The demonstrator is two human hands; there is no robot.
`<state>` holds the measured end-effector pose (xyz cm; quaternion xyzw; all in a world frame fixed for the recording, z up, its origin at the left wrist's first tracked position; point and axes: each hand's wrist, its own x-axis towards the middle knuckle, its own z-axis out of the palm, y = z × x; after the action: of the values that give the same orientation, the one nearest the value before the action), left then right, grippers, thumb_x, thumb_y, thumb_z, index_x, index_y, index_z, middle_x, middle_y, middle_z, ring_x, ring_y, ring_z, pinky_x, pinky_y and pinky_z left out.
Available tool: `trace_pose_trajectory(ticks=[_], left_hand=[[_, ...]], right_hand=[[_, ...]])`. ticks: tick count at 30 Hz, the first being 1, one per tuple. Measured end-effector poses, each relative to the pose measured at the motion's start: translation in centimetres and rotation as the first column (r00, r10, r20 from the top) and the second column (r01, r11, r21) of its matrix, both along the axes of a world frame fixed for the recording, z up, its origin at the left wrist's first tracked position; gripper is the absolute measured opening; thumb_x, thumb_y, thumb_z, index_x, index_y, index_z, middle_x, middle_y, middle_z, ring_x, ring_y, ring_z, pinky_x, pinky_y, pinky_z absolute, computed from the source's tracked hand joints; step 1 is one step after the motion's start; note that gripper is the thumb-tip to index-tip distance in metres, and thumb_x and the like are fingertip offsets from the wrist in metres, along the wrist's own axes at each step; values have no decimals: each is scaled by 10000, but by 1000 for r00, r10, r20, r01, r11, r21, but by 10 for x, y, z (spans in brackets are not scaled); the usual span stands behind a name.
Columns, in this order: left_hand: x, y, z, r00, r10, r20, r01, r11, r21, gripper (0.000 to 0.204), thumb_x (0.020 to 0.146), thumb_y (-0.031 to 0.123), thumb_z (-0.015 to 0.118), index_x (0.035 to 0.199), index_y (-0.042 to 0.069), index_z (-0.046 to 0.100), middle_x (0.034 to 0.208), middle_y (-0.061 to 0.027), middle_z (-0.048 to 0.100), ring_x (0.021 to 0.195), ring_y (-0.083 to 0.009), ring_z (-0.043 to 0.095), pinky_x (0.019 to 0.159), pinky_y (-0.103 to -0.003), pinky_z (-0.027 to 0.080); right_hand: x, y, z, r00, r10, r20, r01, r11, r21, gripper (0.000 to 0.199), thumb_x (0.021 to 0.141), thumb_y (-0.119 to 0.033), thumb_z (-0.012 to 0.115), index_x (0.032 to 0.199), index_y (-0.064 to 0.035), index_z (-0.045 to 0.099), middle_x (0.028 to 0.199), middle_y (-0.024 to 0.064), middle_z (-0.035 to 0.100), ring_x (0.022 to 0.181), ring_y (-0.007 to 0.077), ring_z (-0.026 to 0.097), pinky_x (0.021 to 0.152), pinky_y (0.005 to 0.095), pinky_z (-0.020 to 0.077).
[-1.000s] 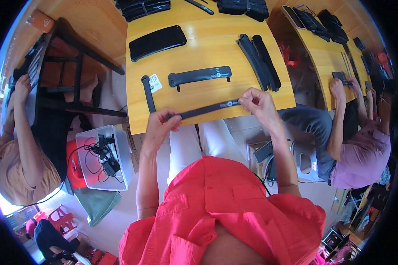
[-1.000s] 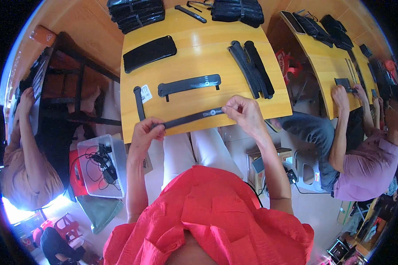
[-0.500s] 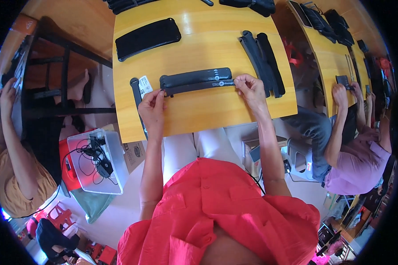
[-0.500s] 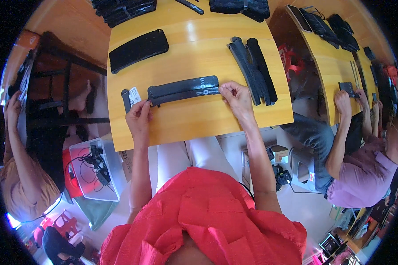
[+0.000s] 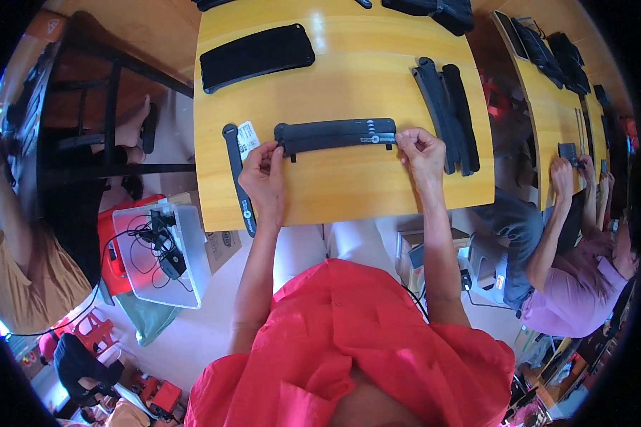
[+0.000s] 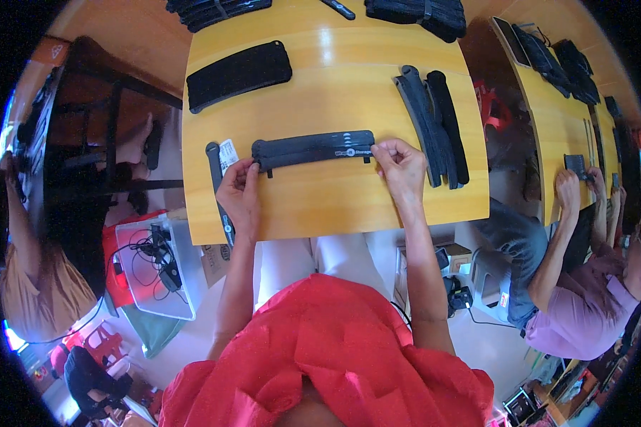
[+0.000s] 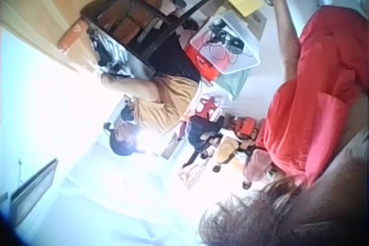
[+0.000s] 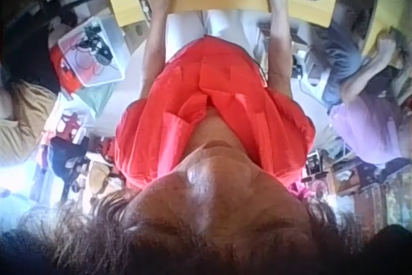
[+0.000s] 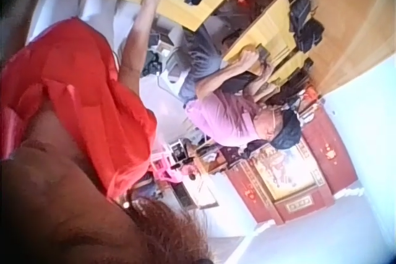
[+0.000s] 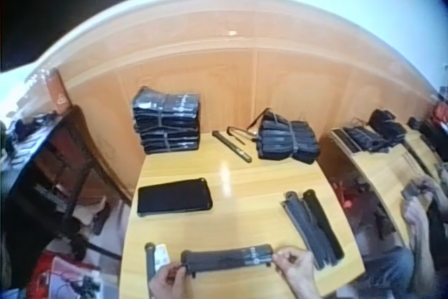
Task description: Assembling black textile straps by sliding them through plastic buckles and organizing them into finished piles.
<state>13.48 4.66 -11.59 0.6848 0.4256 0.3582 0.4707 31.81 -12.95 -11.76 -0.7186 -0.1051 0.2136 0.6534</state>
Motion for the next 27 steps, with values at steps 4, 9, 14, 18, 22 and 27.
trace_pose_trajectory(ticks=[4, 9, 14, 18, 22, 27], left_hand=[[3, -2, 7, 999, 17, -27, -17, 999, -32, 115, 799, 27, 633, 901, -28, 633, 734, -47, 612, 638, -72, 535, 588, -202, 441], [3, -3, 8, 998, 3, -65, -6, 999, -46, 127, 821, 35, 617, 932, -26, 621, 749, -15, 595, 664, -58, 517, 616, -189, 421], [3, -3, 4, 999, 23, -28, -23, 1000, -6, 93, 808, 27, 624, 893, -10, 619, 703, -32, 591, 617, -72, 515, 563, -209, 422], [2, -2, 1, 1000, 19, 8, -19, 1000, -9, 88, 815, 28, 615, 893, -13, 614, 714, -32, 582, 616, -68, 499, 573, -207, 414], [2, 0, -1, 1000, 18, -16, -18, 1000, -4, 89, 817, 26, 613, 894, -18, 612, 722, -30, 582, 623, -68, 497, 580, -208, 414], [3, -1, -2, 1000, 21, -14, -21, 1000, 2, 90, 816, 28, 614, 893, -18, 612, 724, -29, 582, 622, -67, 494, 578, -209, 413]], right_hand=[[-5, 2, 16, 998, -39, -39, 38, 999, -28, 87, 784, -58, 668, 740, 4, 627, 595, 1, 570, 469, 41, 468, 417, 177, 342], [-5, 2, 9, 998, -55, 0, 55, 998, -35, 90, 782, -56, 671, 734, 4, 623, 592, 1, 571, 469, 39, 475, 413, 174, 347], [-4, 1, 4, 998, -62, 4, 62, 997, -41, 86, 781, -59, 674, 741, 2, 628, 560, -2, 560, 455, 37, 473, 408, 176, 350], [-6, 3, 3, 997, -76, 18, 77, 996, -37, 87, 780, -64, 681, 742, -7, 627, 543, -6, 548, 438, 34, 458, 389, 172, 319], [-6, 3, 7, 998, -66, 16, 66, 996, -67, 90, 777, -66, 690, 740, -13, 627, 550, -9, 550, 438, 31, 459, 378, 167, 306], [-6, 3, 9, 998, -67, 7, 67, 993, -96, 85, 773, -60, 690, 738, -13, 629, 556, -8, 557, 441, 30, 463, 381, 166, 318]])
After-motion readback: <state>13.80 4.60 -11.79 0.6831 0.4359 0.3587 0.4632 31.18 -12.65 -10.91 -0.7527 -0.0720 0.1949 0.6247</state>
